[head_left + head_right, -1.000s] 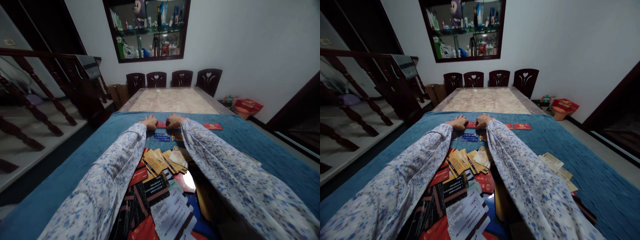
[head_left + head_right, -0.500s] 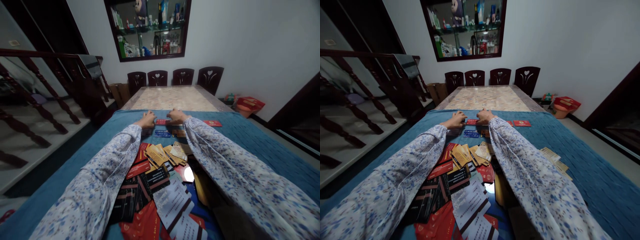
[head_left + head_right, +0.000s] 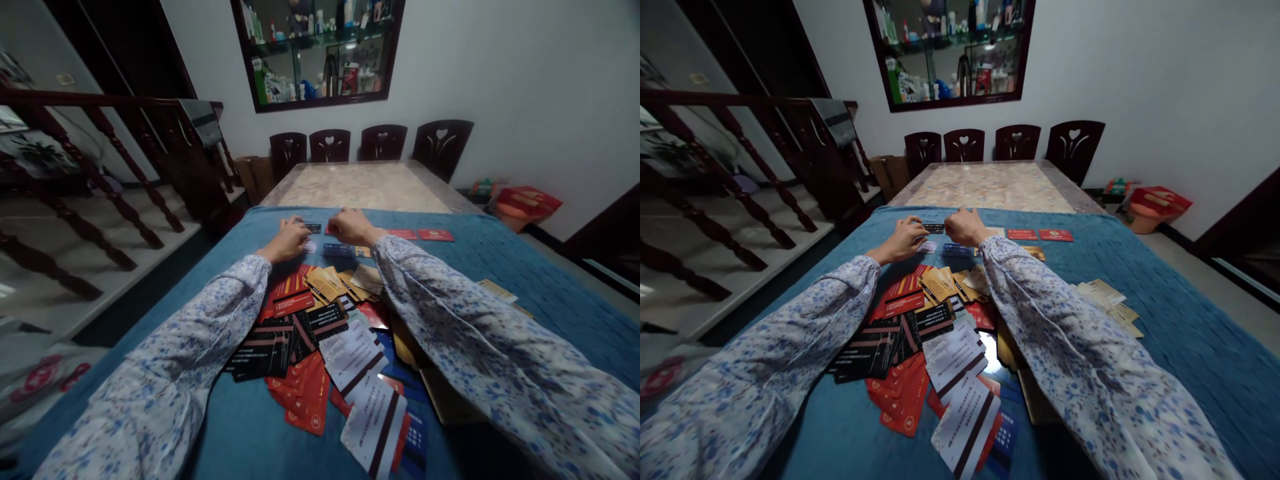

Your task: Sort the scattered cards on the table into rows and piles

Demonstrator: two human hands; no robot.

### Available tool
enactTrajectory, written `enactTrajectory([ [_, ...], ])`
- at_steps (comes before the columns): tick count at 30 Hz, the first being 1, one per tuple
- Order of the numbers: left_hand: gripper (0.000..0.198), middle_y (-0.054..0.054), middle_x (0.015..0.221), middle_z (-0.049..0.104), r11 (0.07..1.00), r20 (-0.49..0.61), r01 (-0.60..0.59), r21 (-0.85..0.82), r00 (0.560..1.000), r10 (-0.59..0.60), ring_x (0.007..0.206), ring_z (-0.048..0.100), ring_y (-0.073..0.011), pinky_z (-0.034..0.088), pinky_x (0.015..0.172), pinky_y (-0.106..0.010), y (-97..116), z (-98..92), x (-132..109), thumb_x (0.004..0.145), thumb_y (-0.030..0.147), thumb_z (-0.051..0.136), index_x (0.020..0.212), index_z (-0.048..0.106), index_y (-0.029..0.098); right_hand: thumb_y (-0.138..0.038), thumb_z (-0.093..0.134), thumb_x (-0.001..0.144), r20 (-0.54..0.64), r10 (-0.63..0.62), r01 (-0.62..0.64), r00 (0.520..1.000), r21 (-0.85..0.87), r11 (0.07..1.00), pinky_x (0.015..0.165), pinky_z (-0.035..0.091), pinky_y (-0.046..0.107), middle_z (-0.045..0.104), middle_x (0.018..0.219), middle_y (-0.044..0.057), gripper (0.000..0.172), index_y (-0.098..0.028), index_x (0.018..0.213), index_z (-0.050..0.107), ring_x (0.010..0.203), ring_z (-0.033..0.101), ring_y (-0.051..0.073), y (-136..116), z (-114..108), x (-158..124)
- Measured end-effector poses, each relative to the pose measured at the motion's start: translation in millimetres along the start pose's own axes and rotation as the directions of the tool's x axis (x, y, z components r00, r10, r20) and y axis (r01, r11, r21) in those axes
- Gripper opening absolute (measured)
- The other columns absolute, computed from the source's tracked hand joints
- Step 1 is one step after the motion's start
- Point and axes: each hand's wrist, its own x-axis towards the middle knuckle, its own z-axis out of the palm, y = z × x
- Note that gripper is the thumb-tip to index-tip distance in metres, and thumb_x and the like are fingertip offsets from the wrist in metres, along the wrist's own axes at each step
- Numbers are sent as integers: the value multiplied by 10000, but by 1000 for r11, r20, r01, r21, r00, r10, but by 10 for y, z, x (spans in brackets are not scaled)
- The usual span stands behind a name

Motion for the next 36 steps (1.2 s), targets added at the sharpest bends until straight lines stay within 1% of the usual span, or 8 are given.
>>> enactTrajectory([
  [4, 284, -138, 1105, 751, 1000, 2, 20, -3, 1000, -20, 1340, 475, -353, 330, 1067, -551, 54, -86, -283, 959, 195, 498, 918, 778, 179, -207, 523, 956, 4, -30, 30, 1000, 6, 1000, 902, 417, 386, 772, 1189, 129, 300, -220, 1097, 787, 1183, 591, 314, -230, -46, -93],
  [10, 299, -134, 1097, 755, 996, 7, 91, 1, 996, -91, 1343, 475, -355, 317, 1072, -563, 108, -190, -702, 982, 217, 492, 996, 789, 185, -214, 516, 963, 21, -115, 113, 993, 64, 992, 890, 389, 376, 762, 1202, 137, 298, -200, 1096, 782, 1182, 571, 316, -548, -133, -238],
  [15, 300, -127, 1110, 764, 990, -12, 141, 8, 990, -141, 1330, 482, -352, 335, 1072, -559, 98, -186, -1048, 980, 211, 495, 1024, 791, 185, -202, 512, 962, 17, -186, 184, 982, 82, 979, 867, 381, 391, 754, 1207, 154, 299, -178, 1090, 781, 1183, 549, 321, -789, -136, -370],
  [23, 288, -128, 1098, 772, 980, -51, 198, -23, 979, -199, 1308, 513, -351, 355, 1070, -575, 118, -181, -1606, 962, 207, 526, 1060, 797, 188, -247, 540, 979, 30, -269, 262, 963, 151, 953, 851, 355, 393, 753, 1196, 135, 263, -207, 1070, 784, 1144, 524, 309, -1107, -59, -553],
  [26, 283, -118, 1084, 778, 978, -69, 204, -46, 976, -206, 1301, 519, -340, 357, 1084, -571, 185, -229, -1811, 980, 233, 530, 1080, 793, 196, -310, 587, 978, 22, -326, 317, 945, 181, 931, 835, 338, 378, 753, 1163, 133, 229, -199, 1048, 774, 1123, 515, 300, -1193, -5, -604],
  [29, 271, -105, 1066, 781, 976, -70, 207, -66, 975, -211, 1296, 527, -328, 353, 1103, -567, 242, -268, -1999, 986, 236, 536, 1070, 791, 203, -414, 656, 955, 0, -393, 383, 919, 221, 897, 846, 329, 374, 747, 1142, 128, 255, -201, 1040, 767, 1117, 507, 302, -1261, 63, -658],
  [34, 262, -95, 1067, 780, 974, -52, 196, -115, 978, -203, 1298, 529, -320, 365, 1120, -575, 291, -297, -2252, 983, 244, 543, 1056, 793, 216, -317, 603, 987, -45, -497, 486, 867, 300, 821, 880, 345, 389, 720, 1196, 121, 212, -205, 1070, 763, 1130, 499, 281, -1345, 154, -772],
  [36, 254, -88, 1055, 777, 972, -57, 190, -137, 978, -199, 1289, 534, -314, 386, 1126, -561, 294, -299, -2327, 964, 245, 562, 1058, 796, 223, -340, 632, 969, -55, -548, 534, 834, 327, 780, 908, 357, 403, 709, 1217, 120, 233, -211, 1114, 759, 1150, 487, 287, -1369, 196, -806],
])
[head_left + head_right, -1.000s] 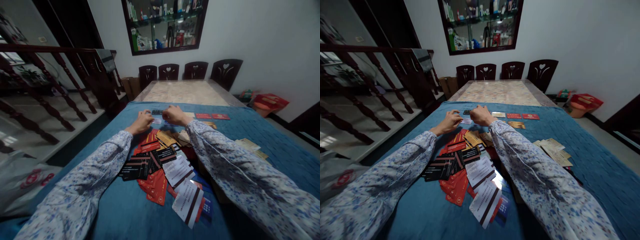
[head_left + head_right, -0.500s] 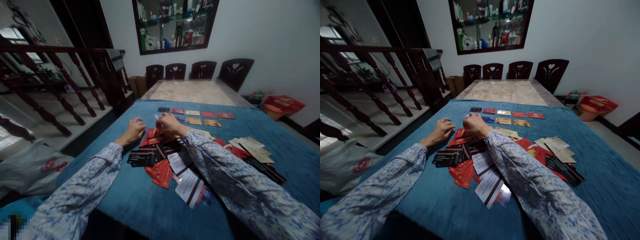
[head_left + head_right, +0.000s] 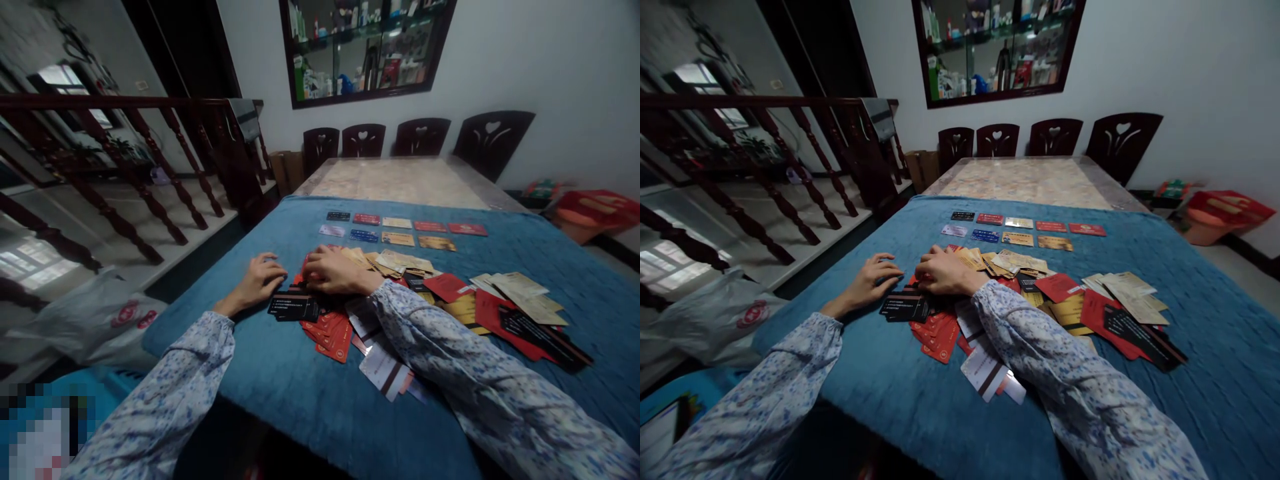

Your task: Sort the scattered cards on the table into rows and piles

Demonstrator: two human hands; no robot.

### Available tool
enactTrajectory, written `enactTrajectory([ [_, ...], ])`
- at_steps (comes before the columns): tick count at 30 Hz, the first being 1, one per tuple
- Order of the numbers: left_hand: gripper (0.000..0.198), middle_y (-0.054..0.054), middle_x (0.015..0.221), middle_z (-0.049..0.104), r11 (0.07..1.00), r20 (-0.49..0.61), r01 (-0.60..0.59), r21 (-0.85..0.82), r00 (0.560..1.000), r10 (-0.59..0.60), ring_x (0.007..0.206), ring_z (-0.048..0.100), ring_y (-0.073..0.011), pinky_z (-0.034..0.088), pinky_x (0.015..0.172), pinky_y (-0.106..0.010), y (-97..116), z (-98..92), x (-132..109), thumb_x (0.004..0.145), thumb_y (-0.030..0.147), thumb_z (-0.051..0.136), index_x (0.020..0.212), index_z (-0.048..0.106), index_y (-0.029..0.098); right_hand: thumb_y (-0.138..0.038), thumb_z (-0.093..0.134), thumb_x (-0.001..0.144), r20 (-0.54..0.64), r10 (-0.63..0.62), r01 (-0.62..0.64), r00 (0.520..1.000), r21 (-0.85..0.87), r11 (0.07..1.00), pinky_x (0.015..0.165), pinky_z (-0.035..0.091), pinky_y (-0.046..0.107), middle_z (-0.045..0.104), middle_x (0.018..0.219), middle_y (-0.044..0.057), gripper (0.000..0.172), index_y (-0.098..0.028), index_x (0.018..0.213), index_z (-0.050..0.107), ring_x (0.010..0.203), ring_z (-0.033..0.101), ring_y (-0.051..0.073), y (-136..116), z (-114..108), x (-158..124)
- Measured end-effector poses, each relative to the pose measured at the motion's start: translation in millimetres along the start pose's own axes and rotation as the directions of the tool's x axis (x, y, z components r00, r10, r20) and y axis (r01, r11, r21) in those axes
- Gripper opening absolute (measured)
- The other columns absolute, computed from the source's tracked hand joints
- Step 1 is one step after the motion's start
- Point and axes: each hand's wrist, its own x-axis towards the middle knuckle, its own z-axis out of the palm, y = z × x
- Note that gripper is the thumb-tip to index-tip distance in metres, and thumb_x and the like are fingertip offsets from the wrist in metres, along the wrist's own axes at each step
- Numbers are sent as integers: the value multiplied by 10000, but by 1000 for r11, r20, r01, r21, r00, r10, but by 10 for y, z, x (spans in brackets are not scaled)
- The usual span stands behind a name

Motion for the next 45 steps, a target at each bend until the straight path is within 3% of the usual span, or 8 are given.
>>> enactTrajectory([
  [6, 197, -69, 1041, 771, 998, -10, -6, -63, 1000, 5, 1245, 569, -294, 423, 1157, -531, -56, 0, -102, 902, 289, 657, 1029, 796, 230, -499, 661, 923, 30, -119, 119, 992, 14, 993, 919, 388, 474, 686, 1245, 140, 417, -250, 1245, 752, 1145, 469, 328, -73, 131, -19],
  [19, 210, -86, 1060, 777, 978, 34, -24, -205, 999, 32, 1206, 601, -296, 484, 1118, -523, 72, -120, -121, 869, 367, 727, 1015, 802, 235, -563, 604, 938, 64, -90, 95, 994, -81, 992, 969, 348, 522, 665, 1323, 152, 512, -249, 1321, 734, 1199, 431, 360, -124, 145, -10],
  [27, 333, -98, 1194, 739, 979, 96, -10, -203, 995, 30, 1261, 557, -290, 468, 1133, -514, 80, -139, -144, 837, 329, 751, 1154, 777, 229, -443, 603, 970, 43, -58, 61, 997, -73, 995, 980, 361, 509, 677, 1323, 147, 435, -248, 1343, 715, 1217, 436, 342, -18, 175, -2],
  [34, 331, -91, 1195, 739, 977, 140, -7, -213, 989, 37, 1276, 535, -286, 436, 1165, -503, 77, -172, -153, 817, 337, 787, 1127, 775, 221, -386, 632, 956, 34, -43, 45, 999, -48, 998, 999, 366, 509, 681, 1328, 136, 398, -224, 1305, 733, 1213, 439, 336, 10, 154, -10],
  [40, 267, -82, 1126, 759, 962, 115, -45, -269, 990, 78, 1187, 598, -261, 481, 1112, -467, 51, -176, -159, 844, 281, 748, 1099, 795, 219, -341, 639, 951, 37, -69, 69, 997, -18, 997, 978, 393, 487, 703, 1268, 136, 354, -205, 1259, 748, 1170, 471, 316, 50, 163, 0],
  [45, 227, -88, 1100, 793, 933, 22, -136, -334, 988, 152, 1144, 654, -258, 489, 1110, -495, -51, -129, -159, 852, 255, 744, 1065, 815, 221, -330, 623, 956, 1, -93, 93, 996, -25, 995, 962, 394, 471, 711, 1235, 129, 344, -219, 1258, 745, 1159, 479, 309, 50, 188, 1],
])
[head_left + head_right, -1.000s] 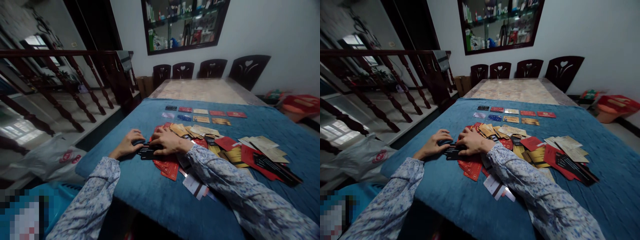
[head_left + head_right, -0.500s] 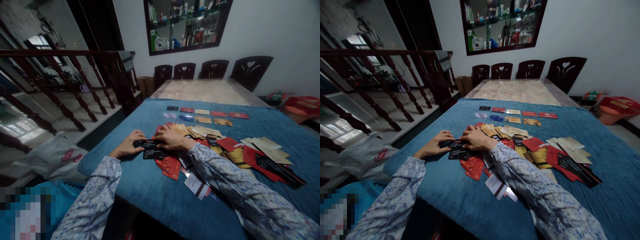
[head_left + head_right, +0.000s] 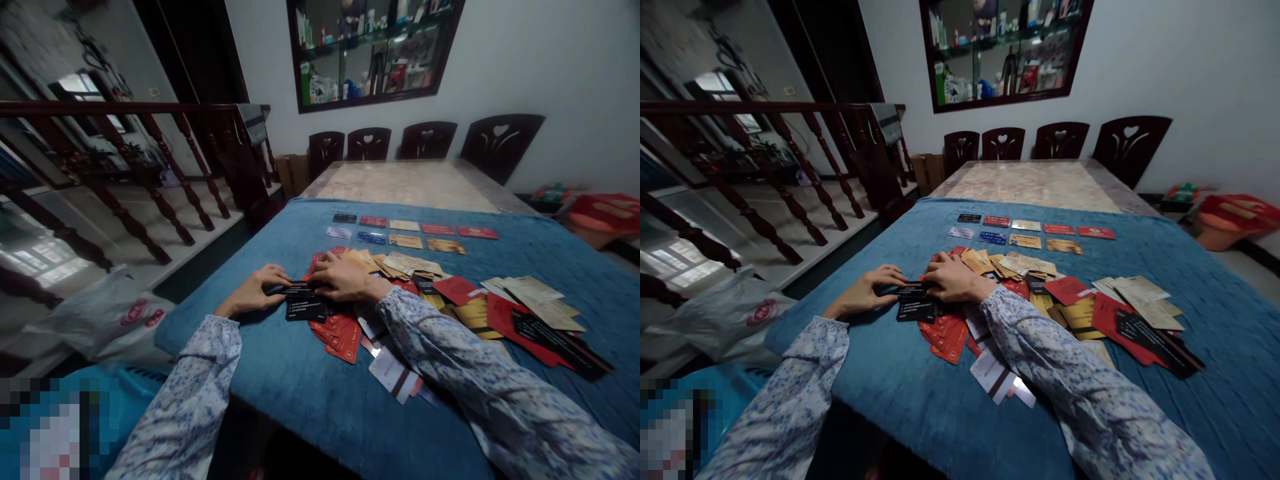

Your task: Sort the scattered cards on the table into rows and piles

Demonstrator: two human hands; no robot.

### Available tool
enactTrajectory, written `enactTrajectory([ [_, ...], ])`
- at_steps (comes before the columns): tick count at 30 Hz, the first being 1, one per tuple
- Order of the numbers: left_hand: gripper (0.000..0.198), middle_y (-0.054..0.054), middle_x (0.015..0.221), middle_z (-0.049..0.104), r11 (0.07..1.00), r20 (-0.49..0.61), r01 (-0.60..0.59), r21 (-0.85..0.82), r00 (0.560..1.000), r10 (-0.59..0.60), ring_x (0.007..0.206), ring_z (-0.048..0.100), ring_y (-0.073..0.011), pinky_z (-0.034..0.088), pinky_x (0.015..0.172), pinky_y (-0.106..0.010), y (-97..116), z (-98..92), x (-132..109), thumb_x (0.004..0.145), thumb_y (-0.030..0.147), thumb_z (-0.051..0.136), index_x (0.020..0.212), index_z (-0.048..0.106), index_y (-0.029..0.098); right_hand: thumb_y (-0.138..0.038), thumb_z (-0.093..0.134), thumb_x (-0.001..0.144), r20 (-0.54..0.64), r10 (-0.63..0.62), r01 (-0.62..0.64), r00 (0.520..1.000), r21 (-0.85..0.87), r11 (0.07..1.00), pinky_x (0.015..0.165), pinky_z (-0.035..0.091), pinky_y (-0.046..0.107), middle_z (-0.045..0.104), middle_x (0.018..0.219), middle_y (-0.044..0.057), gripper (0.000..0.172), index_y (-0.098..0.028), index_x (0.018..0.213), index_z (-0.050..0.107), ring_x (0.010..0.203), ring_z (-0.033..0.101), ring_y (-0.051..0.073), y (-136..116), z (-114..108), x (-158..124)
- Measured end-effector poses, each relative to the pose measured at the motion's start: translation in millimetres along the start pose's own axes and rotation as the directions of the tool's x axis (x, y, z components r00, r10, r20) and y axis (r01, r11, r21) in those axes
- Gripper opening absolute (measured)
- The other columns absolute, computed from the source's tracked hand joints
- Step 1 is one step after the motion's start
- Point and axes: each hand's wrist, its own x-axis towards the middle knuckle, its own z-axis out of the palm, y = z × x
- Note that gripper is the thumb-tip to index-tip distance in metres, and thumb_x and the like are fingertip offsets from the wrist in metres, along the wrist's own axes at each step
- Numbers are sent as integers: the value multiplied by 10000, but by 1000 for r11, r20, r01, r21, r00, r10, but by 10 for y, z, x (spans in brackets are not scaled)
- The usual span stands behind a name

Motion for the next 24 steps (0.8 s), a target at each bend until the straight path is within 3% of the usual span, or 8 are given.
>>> enactTrajectory([
  [6, 131, -75, 966, 819, 998, -72, -37, -51, 997, 33, 1051, 706, -249, 509, 1090, -503, -99, 4, -1, 877, 307, 764, 966, 836, 244, -339, 641, 934, -35, 1, -3, 999, -38, 999, 919, 395, 440, 725, 1208, 129, 359, -209, 1252, 745, 1159, 489, 307, -57, 11, -6],
  [12, 158, -78, 865, 810, 997, -201, -19, -72, 979, 4, 943, 711, -233, 558, 998, -456, -154, 42, 35, 902, 342, 733, 909, 838, 224, -276, 582, 983, -115, 123, -130, 986, -55, 990, 885, 355, 407, 749, 1150, 120, 278, -213, 1187, 759, 1136, 504, 288, -83, 103, 51],
  [19, 169, -70, 860, 798, 999, -304, 4, -54, 953, -20, 942, 710, -226, 599, 888, -385, -168, 98, 98, 919, 279, 676, 913, 832, 213, -214, 570, 994, -190, 212, -225, 959, -49, 973, 800, 344, 357, 746, 962, 97, 175, -193, 950, 738, 986, 531, 244, -79, 161, 79],
  [24, 167, -81, 890, 784, 999, -331, 16, -30, 943, -25, 934, 709, -218, 608, 869, -376, -171, 114, 111, 903, 237, 666, 930, 828, 203, -204, 569, 996, -228, 239, -247, 944, -7, 969, 809, 376, 332, 738, 932, 84, 161, -185, 941, 720, 953, 546, 228, -51, 156, 73],
])
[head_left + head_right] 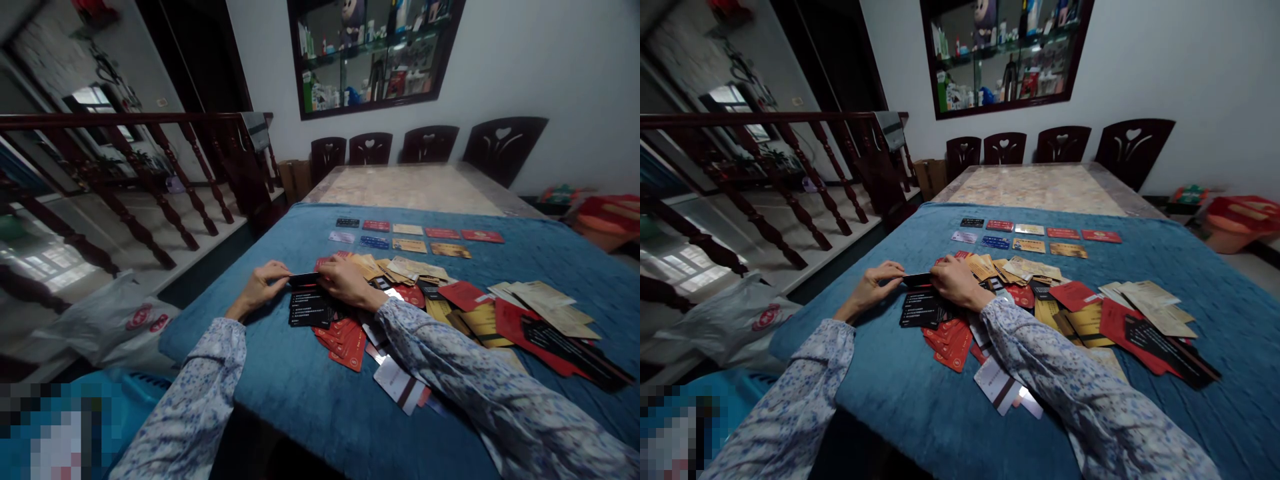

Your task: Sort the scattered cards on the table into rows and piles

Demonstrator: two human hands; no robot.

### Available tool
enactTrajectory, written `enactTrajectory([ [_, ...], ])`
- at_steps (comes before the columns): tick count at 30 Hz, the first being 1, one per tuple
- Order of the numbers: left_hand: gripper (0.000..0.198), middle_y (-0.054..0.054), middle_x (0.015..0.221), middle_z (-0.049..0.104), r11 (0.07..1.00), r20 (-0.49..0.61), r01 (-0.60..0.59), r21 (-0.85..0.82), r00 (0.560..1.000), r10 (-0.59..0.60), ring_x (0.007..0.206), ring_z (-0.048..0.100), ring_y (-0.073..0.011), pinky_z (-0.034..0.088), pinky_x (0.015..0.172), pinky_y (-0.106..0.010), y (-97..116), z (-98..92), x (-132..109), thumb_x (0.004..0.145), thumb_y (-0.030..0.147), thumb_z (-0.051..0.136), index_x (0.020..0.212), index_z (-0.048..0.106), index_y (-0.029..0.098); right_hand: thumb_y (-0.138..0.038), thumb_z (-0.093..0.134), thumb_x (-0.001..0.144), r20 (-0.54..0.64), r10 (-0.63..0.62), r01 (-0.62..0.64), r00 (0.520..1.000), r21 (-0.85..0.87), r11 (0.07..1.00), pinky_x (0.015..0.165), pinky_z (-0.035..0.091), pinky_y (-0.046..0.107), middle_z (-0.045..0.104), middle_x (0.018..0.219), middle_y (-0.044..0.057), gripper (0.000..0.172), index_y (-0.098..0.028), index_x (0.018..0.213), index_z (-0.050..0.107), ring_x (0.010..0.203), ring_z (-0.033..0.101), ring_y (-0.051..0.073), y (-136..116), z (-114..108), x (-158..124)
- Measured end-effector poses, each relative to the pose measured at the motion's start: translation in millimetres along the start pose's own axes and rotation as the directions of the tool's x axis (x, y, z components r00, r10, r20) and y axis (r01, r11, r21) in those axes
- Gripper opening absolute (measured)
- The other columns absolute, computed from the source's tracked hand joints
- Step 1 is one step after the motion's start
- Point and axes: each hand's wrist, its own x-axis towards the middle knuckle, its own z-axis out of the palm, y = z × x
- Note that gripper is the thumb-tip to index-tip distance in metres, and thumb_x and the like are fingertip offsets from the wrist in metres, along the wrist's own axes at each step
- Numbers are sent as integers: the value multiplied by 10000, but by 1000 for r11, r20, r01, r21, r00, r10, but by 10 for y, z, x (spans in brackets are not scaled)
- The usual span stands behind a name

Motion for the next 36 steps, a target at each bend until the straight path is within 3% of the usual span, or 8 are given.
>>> enactTrajectory([
  [9, 145, -83, 899, 771, 999, -8, -36, 10, 999, 36, 936, 707, -215, 608, 845, -373, 13, 92, 27, 891, 234, 679, 933, 815, 204, -239, 557, 1010, -187, 53, -35, 981, 101, 994, 846, 420, 337, 714, 986, 94, 198, -200, 1113, 722, 941, 608, 211, 58, -6, 28],
  [17, 150, -73, 927, 778, 996, -36, -71, 57, 997, 73, 977, 689, -222, 587, 920, -396, 156, 43, 135, 896, 236, 695, 1000, 799, 207, -223, 541, 1013, -312, -36, 40, 949, 7, 999, 860, 370, 379, 755, 1014, 107, 219, -199, 1138, 719, 1002, 557, 253, 109, -51, 40],
  [21, 181, -73, 932, 783, 995, -61, -81, 62, 995, 85, 973, 676, -232, 562, 945, -415, 297, 34, 283, 896, 273, 726, 1054, 784, 207, -259, 504, 1039, -316, -91, 65, 944, -92, 994, 882, 334, 391, 753, 999, 99, 260, -223, 1144, 739, 1024, 524, 258, 122, -109, 34],
  [26, 145, -60, 917, 774, 993, -73, -95, 64, 992, 100, 935, 665, -225, 552, 912, -404, 427, 180, 448, 895, 311, 745, 996, 781, 213, -271, 485, 1056, -301, -109, 58, 948, -172, 983, 924, 298, 411, 738, 947, 92, 282, -240, 1115, 759, 1033, 500, 261, 117, -130, 27],
  [31, 79, -43, 822, 757, 995, -144, -85, 51, 985, 91, 842, 649, -209, 543, 870, -394, 404, 325, 459, 915, 261, 714, 875, 762, 213, -283, 506, 1054, -311, -114, 57, 944, -185, 981, 930, 288, 417, 742, 973, 92, 262, -233, 1083, 761, 1035, 499, 261, 131, -118, 18],
  [36, 77, -37, 831, 747, 1000, -226, 7, -14, 974, -10, 870, 655, -207, 540, 879, -377, 324, 311, 371, 894, 255, 717, 851, 762, 209, -251, 553, 1027, -263, -37, 6, 964, -120, 993, 887, 301, 399, 759, 1019, 96, 222, -226, 1121, 753, 1057, 517, 267, 185, -84, 10],
])
